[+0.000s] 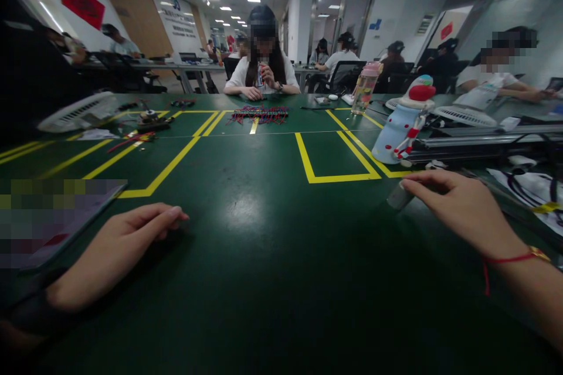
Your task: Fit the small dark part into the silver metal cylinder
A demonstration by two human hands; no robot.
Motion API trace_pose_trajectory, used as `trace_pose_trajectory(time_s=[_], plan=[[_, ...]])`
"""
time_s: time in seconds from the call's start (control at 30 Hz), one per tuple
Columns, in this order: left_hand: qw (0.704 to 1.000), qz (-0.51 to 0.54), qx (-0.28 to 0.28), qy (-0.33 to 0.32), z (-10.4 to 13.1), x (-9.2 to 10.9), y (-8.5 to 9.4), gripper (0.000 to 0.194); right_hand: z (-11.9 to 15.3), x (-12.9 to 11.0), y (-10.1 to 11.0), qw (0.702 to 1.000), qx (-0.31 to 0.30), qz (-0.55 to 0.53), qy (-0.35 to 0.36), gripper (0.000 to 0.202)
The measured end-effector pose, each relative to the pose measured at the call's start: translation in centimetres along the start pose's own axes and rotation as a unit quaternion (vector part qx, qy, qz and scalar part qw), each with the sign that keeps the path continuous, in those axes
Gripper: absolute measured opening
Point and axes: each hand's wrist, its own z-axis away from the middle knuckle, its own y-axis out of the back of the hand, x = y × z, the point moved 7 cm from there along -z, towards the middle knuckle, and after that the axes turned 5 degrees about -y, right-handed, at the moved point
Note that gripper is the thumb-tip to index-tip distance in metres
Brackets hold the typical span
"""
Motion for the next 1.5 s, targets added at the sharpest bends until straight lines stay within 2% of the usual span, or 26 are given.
trace_pose_trajectory(time_s=[0.1, 0.4, 0.6, 0.77, 0.87, 0.93, 1.03, 1.1, 1.17, 1.23, 1.3, 1.37, 1.43, 1.5], plan=[[1.0, -0.008, -0.004, -0.001, 0.0, -0.3, 0.0, 0.044, 0.0, 0.4, -0.3, 1.0, -0.021, -0.009, -0.018, 0.036], [1.0, 0.017, -0.012, -0.013, 0.2, -0.2, -0.1, 0.042, -0.4, 1.3, 0.5, 0.998, 0.03, -0.023, -0.049, 0.034], [1.0, 0.009, -0.017, -0.007, 0.0, -0.4, -0.1, 0.041, -0.9, 1.8, -0.4, 0.997, -0.002, -0.048, -0.059, 0.037], [1.0, 0.003, -0.01, -0.015, 0.3, 0.3, 0.1, 0.042, -0.6, 1.4, 0.0, 0.995, 0.011, -0.061, -0.078, 0.037], [1.0, 0.001, -0.014, -0.014, 0.5, 0.8, 0.1, 0.041, -0.2, 1.1, 0.1, 0.993, -0.01, -0.07, -0.093, 0.034], [1.0, 0.005, -0.014, -0.013, 0.6, 0.9, 0.1, 0.04, -0.1, 1.1, 0.0, 0.987, -0.027, -0.127, -0.097, 0.031], [1.0, 0.011, -0.012, -0.016, 0.6, 0.9, 0.1, 0.038, -0.2, 1.3, -1.0, 0.951, -0.101, -0.277, -0.095, 0.032], [1.0, 0.012, -0.012, -0.015, 0.6, 0.7, 0.1, 0.037, -0.2, 1.2, -1.6, 0.937, -0.142, -0.307, -0.085, 0.037], [1.0, 0.013, -0.013, -0.014, 0.5, 0.6, 0.1, 0.037, -0.1, 1.3, -1.5, 0.958, -0.121, -0.247, -0.086, 0.042], [1.0, 0.012, -0.011, -0.015, 0.5, 0.6, 0.1, 0.038, 0.2, 1.0, -1.0, 0.978, -0.062, -0.179, -0.086, 0.046], [1.0, 0.008, -0.007, -0.018, 0.6, 0.8, 0.1, 0.038, 0.8, -0.2, -0.7, 0.986, -0.013, -0.153, -0.059, 0.047], [1.0, 0.002, -0.009, -0.018, 0.6, 1.0, 0.1, 0.038, 1.8, -2.6, -0.9, 0.985, 0.012, -0.172, 0.003, 0.046], [1.0, -0.002, -0.012, -0.016, 0.6, 1.1, 0.1, 0.039, 3.3, -6.0, -1.5, 0.974, -0.001, -0.216, 0.074, 0.046], [1.0, 0.0, -0.011, -0.015, 0.6, 1.2, 0.1, 0.039, 5.3, -10.1, -2.5, 0.948, -0.061, -0.275, 0.145, 0.045]])
